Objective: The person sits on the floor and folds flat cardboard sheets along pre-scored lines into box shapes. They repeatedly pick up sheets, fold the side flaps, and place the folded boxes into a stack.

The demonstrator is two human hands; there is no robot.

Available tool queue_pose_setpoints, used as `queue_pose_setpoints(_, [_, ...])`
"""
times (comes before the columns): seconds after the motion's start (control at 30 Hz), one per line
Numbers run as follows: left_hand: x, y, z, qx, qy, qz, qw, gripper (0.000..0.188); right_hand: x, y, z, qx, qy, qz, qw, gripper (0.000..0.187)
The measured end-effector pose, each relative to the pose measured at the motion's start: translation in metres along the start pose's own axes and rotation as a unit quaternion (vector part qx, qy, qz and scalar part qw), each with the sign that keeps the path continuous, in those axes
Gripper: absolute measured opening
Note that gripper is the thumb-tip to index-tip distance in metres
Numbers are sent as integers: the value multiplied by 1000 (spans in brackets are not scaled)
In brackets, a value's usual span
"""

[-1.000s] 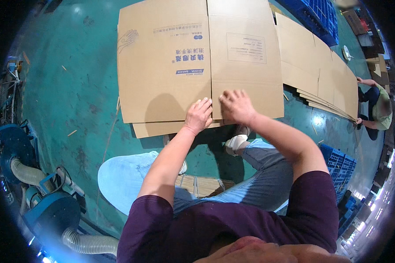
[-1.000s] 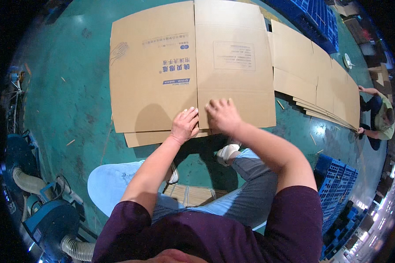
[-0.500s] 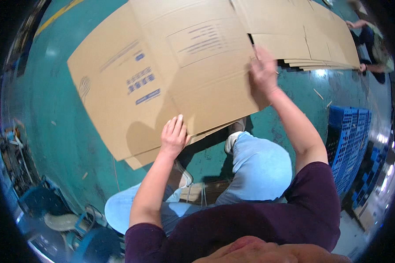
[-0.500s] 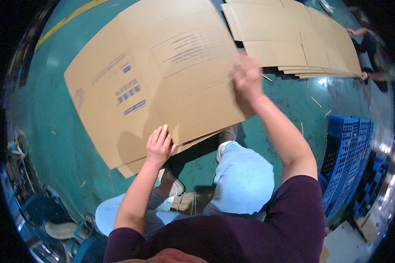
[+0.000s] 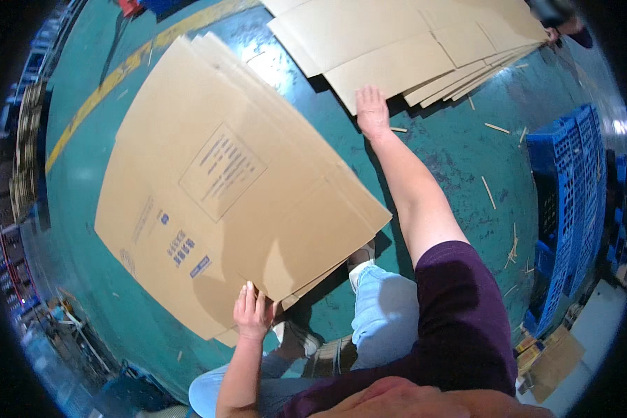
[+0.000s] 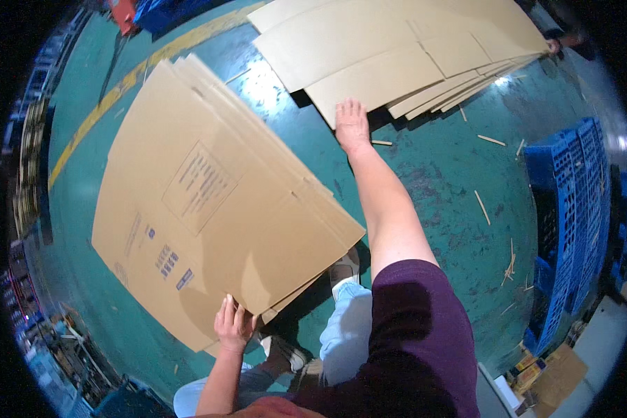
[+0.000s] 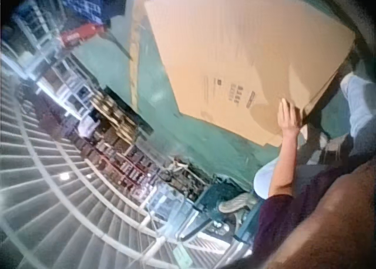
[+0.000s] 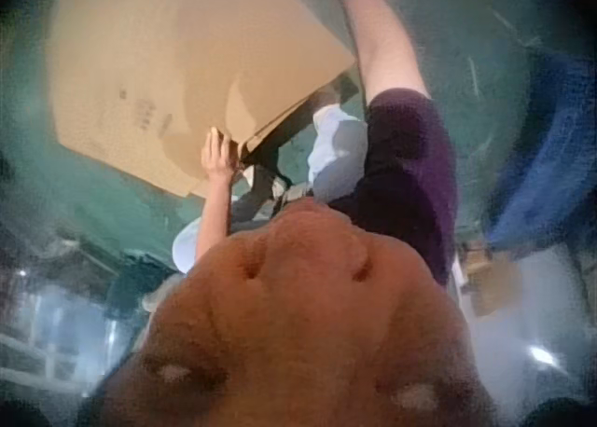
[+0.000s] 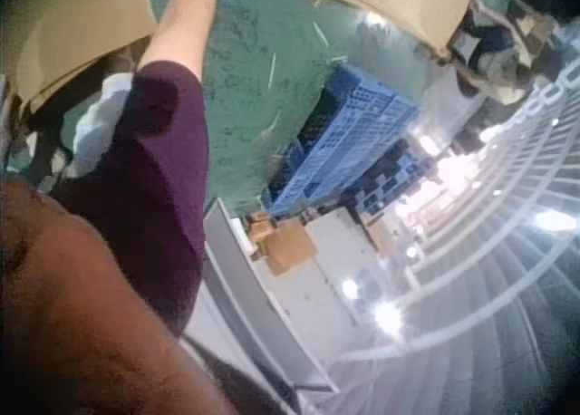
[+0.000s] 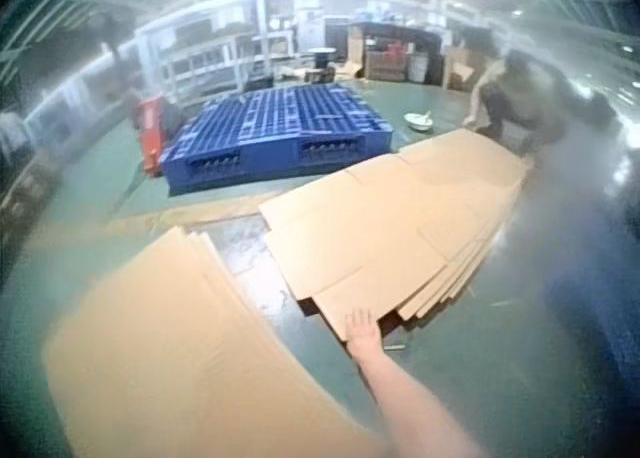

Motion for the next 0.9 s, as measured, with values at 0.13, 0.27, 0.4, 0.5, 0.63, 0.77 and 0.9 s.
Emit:
queue_pose_setpoints(0.13, [0, -3, -5, -6, 6, -9, 1000, 39, -27, -7, 110, -91, -130, 62, 985, 41])
queue_pose_setpoints(0.27, [1, 5, -6, -24, 10, 6, 1000, 39, -62, 69, 287, -306, -312, 49, 898, 25])
queue_pose_setpoints(0.4, [-3, 1, 0, -27, 12, 7, 1000, 41, -124, 153, 308, -494, -453, -92, 736, 23])
queue_pose_setpoints(0.5, [-4, -1, -1, -37, 32, 11, 999, 40, -185, 159, 203, -433, -454, -289, 723, 34])
queue_pose_setpoints(0.63, [-2, 5, -7, -24, 25, 31, 999, 38, -164, 170, 13, -202, -618, -432, 625, 44])
queue_pose_setpoints(0.77, [-4, 3, -2, -22, 31, 31, 999, 38, -99, 171, -51, -133, -794, -466, 368, 51])
queue_pose_setpoints(0.9, [0, 9, 0, -18, 41, 42, 998, 40, -129, 123, 35, -146, -810, -431, 369, 54])
Point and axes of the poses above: each hand's wrist, its own y-axis away from the middle knuckle, its own z-axis out of the back of the hand, x = y × z, the point moved 5 cm from there along -y, towards the middle knuckle, and after that the axes turned 5 degrees about -y, right-handed, at the moved point
